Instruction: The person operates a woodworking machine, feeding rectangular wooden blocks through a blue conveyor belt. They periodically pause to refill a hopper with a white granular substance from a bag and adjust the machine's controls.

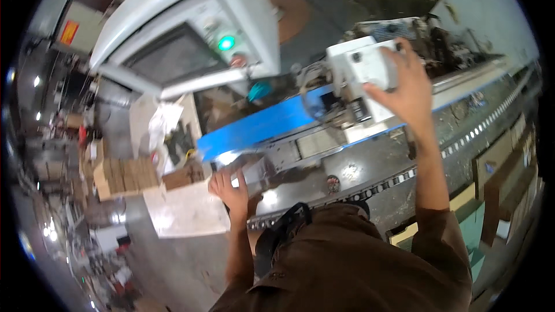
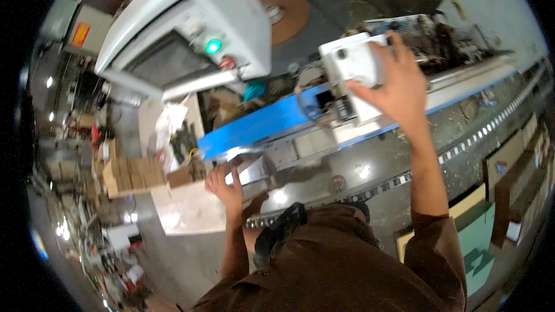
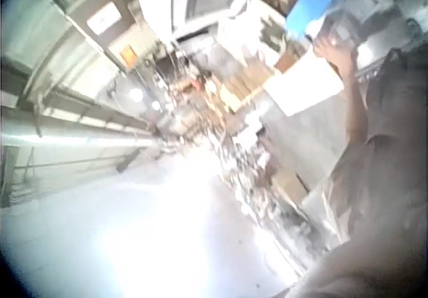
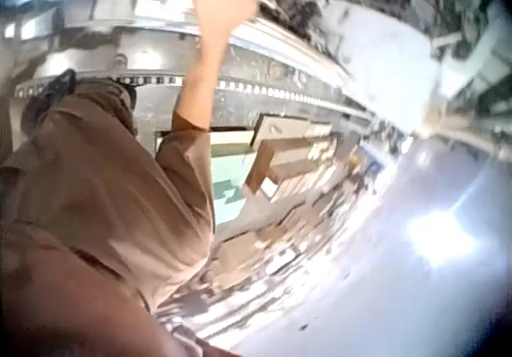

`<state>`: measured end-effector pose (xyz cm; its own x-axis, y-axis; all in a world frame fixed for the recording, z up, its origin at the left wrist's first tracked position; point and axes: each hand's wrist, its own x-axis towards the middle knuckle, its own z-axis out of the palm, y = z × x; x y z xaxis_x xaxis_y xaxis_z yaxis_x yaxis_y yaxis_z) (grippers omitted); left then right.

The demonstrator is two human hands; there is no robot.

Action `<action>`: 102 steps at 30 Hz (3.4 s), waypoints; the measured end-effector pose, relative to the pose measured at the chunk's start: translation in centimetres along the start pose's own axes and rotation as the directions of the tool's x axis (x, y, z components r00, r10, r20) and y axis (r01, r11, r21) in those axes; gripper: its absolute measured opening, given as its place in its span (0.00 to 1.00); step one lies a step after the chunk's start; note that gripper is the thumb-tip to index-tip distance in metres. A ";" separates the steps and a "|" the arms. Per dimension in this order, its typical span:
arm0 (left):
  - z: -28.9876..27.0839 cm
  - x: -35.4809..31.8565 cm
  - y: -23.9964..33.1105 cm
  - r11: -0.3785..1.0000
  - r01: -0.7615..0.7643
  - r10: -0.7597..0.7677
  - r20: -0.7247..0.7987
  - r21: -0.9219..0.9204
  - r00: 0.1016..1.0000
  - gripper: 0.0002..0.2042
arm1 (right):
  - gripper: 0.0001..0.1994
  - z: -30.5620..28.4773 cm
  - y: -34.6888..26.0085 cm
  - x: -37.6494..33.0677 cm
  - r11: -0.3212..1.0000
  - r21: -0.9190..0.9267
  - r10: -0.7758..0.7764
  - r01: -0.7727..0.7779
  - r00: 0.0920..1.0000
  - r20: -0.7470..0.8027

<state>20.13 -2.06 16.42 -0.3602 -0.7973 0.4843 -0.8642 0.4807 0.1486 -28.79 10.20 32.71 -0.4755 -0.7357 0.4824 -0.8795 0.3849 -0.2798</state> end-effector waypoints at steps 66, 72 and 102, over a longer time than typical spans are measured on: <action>19.2 0.0 18.3 0.844 -0.485 0.534 0.263 -0.231 0.804 0.18 | 0.40 0.4 0.6 -0.2 0.994 0.103 -0.039 0.042 0.999 -0.033; 17.5 -2.4 16.0 0.910 -0.268 0.329 0.160 -0.315 0.931 0.20 | 0.40 0.4 -1.2 0.3 0.997 0.050 -0.052 0.050 0.997 0.050; -0.3 -0.7 4.5 0.977 -0.056 0.092 0.170 -0.207 0.981 0.28 | 0.38 0.6 -0.1 -0.1 1.000 0.022 -0.011 0.009 0.996 0.087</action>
<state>16.58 0.79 17.06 -0.4927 -0.8000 0.3424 -0.7514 0.5896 0.2963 -28.65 9.93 32.17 -0.4623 -0.7856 0.4112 -0.8831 0.3658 -0.2939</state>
